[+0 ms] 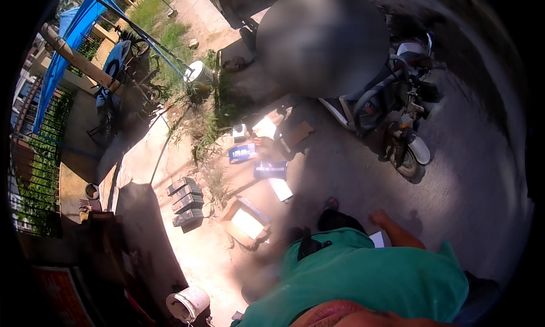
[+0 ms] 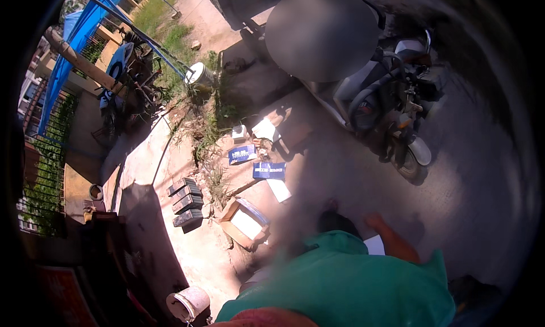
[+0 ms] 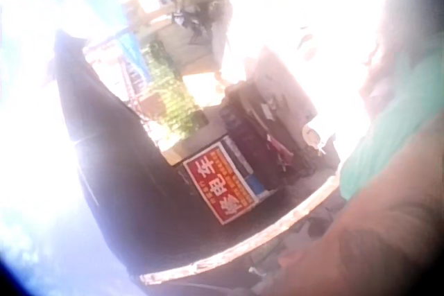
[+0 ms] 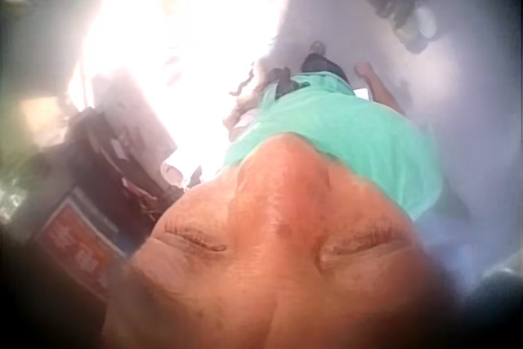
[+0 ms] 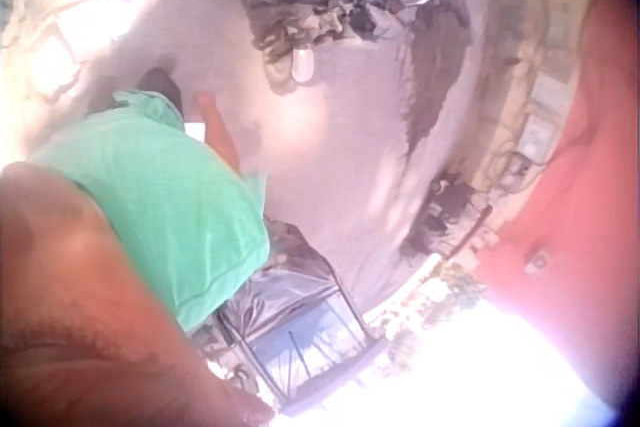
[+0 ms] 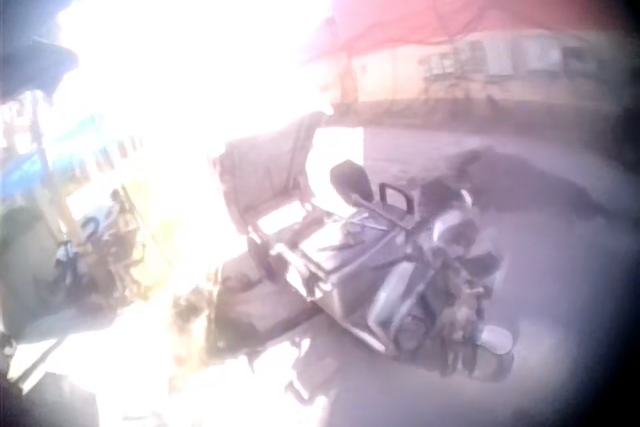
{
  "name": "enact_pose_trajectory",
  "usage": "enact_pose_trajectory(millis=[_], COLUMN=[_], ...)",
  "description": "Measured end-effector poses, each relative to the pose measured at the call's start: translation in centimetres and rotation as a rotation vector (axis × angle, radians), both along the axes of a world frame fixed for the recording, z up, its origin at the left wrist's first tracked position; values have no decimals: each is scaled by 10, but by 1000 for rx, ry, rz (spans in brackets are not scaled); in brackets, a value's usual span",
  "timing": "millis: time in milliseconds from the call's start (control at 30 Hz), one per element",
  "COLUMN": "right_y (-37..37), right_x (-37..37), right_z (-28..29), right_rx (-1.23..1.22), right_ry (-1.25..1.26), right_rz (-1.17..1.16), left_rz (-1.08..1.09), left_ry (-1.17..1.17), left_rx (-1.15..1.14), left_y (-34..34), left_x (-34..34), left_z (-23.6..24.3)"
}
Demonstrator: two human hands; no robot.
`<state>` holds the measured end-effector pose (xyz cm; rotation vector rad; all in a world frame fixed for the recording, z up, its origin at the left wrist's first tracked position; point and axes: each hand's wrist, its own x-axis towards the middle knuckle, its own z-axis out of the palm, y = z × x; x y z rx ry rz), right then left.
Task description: The person works on the internal components of a motorized tricycle using a cross wrench and pliers.
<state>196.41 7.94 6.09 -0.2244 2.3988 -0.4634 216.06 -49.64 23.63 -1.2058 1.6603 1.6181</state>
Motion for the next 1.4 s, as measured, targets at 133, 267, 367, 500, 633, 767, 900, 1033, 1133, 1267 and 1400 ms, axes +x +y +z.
enact_pose_trajectory(millis=[133, 267, 367, 500, 633, 767, 900, 1033, 1133, 1267, 1400], right_y=[-4, -53, -90, -80, -105, -160, -210, -242, -246, -239, -224], right_x=[-122, -194, -212, -219, -267, -354, -467, -596, -694, -808, -902], right_z=[5, 43, 64, 28, 42, 82, 128, 162, 188, 180, 149], right_rx=[-245, -509, -684, -667, -592, -653, -786, -962, -1020, -859, -514], right_ry=[-84, -298, -418, -416, -474, -430, -280, -224, -49, 187, 415], right_rz=[-506, -964, -1015, -1022, -1155, -1259, -1339, -1408, -1444, -1513, -1564], left_rz=[-295, -1048, -705, -638, -933, -823, -24, 46, 54, 67, -195], left_ry=[178, 703, 452, 248, 254, 219, -130, 15, 1, -79, -122], left_rx=[-139, -852, -395, -106, -288, -222, 30, -76, -49, 81, 28], left_y=[9, 4, -22, -44, -48, -130, -175, -229, -230, -228, -255], left_x=[-76, -149, -203, -297, -411, -478, -608, -713, -757, -763, -755], left_z=[25, 61, 53, 9, 39, -14, -14, -11, -13, -41, -96])
